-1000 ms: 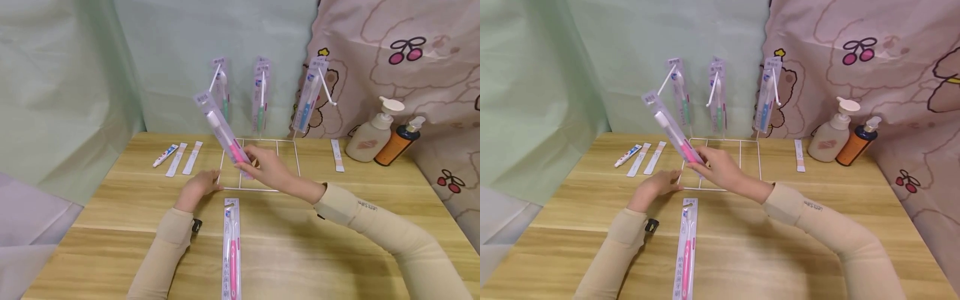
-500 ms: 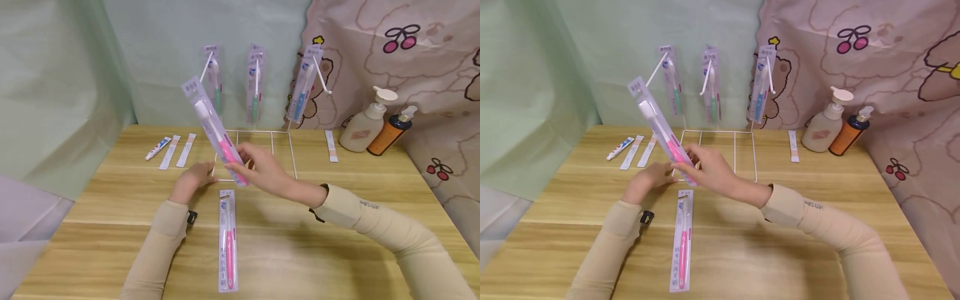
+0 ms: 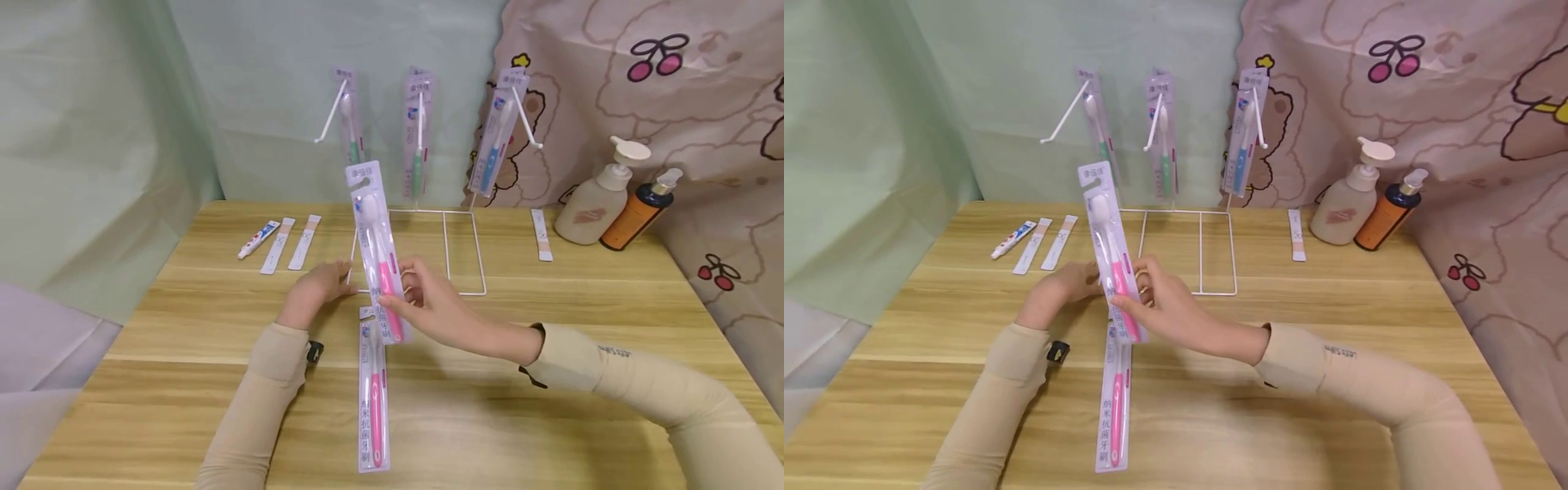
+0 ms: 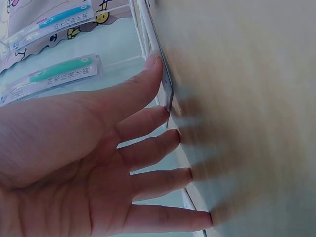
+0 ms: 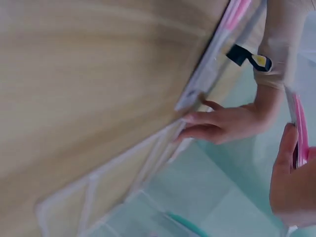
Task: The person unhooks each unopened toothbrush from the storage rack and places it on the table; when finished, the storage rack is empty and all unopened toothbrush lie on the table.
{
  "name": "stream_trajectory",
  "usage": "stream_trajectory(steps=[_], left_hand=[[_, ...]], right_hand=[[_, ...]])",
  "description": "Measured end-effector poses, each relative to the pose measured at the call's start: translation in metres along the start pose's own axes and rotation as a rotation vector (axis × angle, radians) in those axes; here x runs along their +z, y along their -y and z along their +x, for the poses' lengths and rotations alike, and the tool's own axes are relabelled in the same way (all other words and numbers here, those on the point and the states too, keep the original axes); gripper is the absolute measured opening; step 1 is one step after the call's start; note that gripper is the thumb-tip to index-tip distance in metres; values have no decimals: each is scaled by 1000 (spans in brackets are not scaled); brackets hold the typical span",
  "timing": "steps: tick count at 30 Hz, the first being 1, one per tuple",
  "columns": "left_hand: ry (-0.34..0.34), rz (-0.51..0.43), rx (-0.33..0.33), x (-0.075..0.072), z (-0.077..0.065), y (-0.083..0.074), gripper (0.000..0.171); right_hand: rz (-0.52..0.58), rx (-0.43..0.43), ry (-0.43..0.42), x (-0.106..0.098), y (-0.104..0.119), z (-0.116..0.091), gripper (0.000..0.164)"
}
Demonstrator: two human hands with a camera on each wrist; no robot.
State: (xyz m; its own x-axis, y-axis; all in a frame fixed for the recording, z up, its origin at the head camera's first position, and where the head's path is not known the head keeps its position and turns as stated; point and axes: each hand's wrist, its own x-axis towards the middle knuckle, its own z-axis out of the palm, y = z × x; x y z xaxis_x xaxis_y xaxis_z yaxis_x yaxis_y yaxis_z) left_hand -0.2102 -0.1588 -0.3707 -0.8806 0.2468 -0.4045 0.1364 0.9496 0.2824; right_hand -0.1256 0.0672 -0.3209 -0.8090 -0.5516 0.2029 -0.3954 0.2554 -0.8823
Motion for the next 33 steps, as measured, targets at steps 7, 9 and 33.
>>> stream_trajectory(steps=[7, 9, 33], left_hand=[[11, 51, 11, 1, 3, 2, 69], [11, 45, 7, 1, 4, 2, 69], [10, 7, -3, 0, -1, 0, 68]], right_hand=[[183, 302, 114, -4, -28, -37, 47], [223, 355, 146, -2, -36, -46, 47], [469, 595, 288, 29, -66, -103, 38]])
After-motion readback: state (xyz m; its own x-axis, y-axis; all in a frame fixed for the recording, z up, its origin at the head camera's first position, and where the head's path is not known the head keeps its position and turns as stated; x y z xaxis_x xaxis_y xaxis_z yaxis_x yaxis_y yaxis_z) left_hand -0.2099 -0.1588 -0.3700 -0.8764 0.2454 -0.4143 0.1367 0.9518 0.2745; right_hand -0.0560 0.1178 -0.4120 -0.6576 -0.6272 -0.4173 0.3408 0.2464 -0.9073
